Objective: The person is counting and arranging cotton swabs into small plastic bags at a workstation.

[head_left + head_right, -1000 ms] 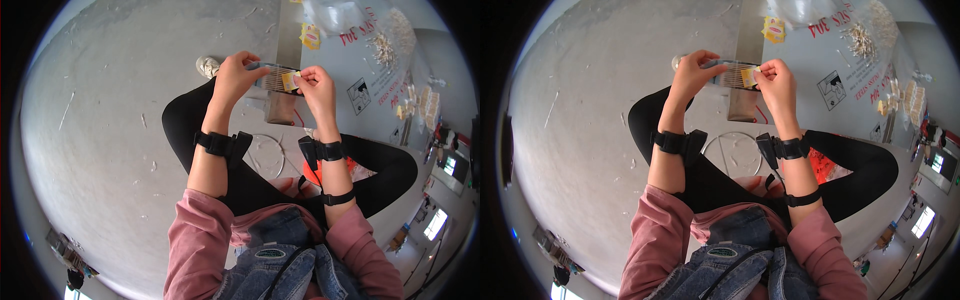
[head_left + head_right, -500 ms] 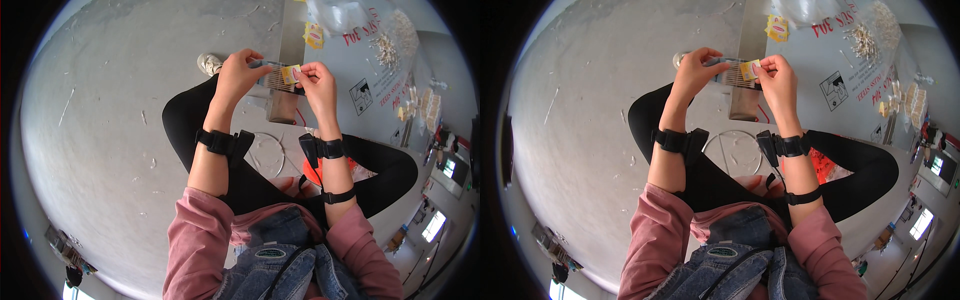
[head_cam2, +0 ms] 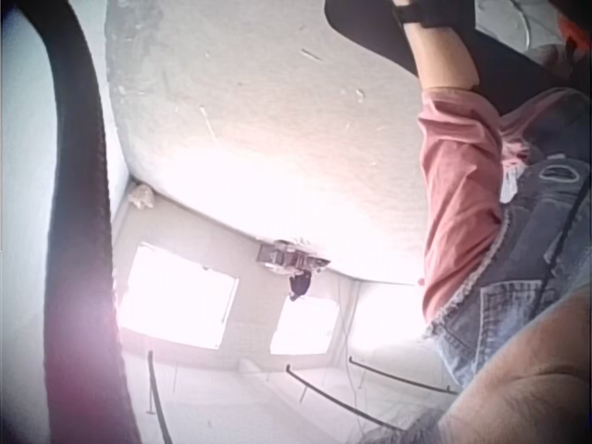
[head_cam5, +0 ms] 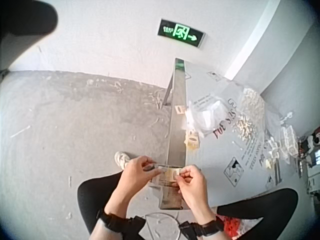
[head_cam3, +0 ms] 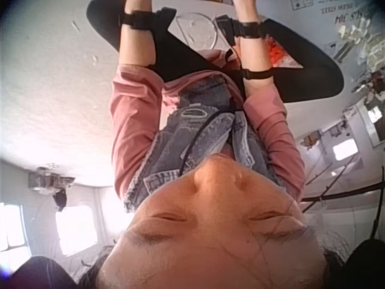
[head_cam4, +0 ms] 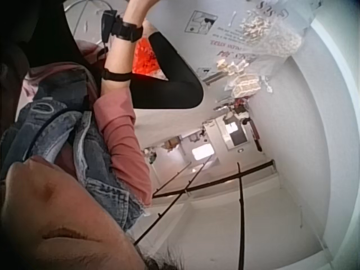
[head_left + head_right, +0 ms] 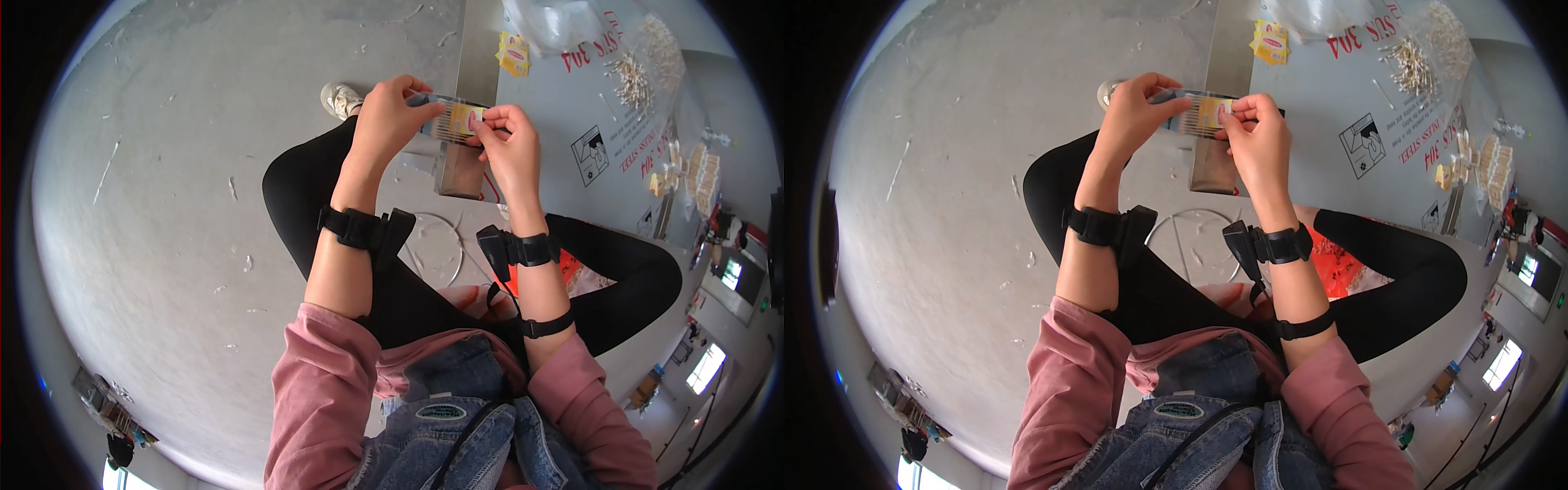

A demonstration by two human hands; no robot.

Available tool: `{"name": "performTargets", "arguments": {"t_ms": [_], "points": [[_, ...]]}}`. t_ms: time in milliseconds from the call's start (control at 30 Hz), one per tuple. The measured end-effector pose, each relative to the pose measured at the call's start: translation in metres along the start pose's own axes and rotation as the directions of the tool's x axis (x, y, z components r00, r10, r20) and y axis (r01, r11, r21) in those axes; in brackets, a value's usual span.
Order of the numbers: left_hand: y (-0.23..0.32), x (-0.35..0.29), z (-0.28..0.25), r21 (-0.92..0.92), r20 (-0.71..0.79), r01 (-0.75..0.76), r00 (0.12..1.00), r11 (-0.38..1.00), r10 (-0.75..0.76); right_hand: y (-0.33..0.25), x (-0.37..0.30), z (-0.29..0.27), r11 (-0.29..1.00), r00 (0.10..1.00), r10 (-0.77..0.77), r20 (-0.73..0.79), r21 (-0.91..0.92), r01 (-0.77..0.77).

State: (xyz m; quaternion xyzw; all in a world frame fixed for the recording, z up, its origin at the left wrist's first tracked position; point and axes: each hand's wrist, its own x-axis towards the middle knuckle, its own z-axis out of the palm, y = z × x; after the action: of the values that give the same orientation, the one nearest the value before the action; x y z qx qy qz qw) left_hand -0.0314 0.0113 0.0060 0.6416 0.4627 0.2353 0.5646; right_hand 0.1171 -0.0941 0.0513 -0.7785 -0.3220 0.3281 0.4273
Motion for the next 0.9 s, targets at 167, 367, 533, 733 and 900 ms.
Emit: {"name": "performTargets", "arguments": {"t_ms": [167, 367, 533, 733, 900], "points": [[0.002, 0.0, 0.0, 0.0, -0.001, 0.0, 1.0, 1.0, 0.0, -0.004, 0.001, 0.004, 0.998, 0.999, 0.055, 0.002, 0.006, -0.055], [0.002, 0.0, 0.0, 0.024, -0.004, -0.003, 1.0, 1.0, 0.003, -0.004, -0.001, 0.005, 0.996, 0.997, 0.076, 0.031, 0.049, -0.077], [0.006, -0.002, -0.002, 0.0, 0.013, 0.017, 1.0, 1.0, -0.017, -0.007, -0.003, 0.008, 0.998, 0.999, 0.054, -0.006, -0.027, -0.054], [0.005, 0.0, -0.005, -0.024, 0.019, 0.032, 0.999, 0.999, -0.032, 0.011, -0.002, 0.003, 0.987, 0.993, -0.099, -0.061, -0.134, 0.091], [0.003, 0.002, -0.006, -0.049, 0.016, 0.046, 0.999, 0.998, -0.045, 0.037, -0.002, -0.003, 0.931, 0.946, -0.225, -0.232, 0.236, 0.279]]}}
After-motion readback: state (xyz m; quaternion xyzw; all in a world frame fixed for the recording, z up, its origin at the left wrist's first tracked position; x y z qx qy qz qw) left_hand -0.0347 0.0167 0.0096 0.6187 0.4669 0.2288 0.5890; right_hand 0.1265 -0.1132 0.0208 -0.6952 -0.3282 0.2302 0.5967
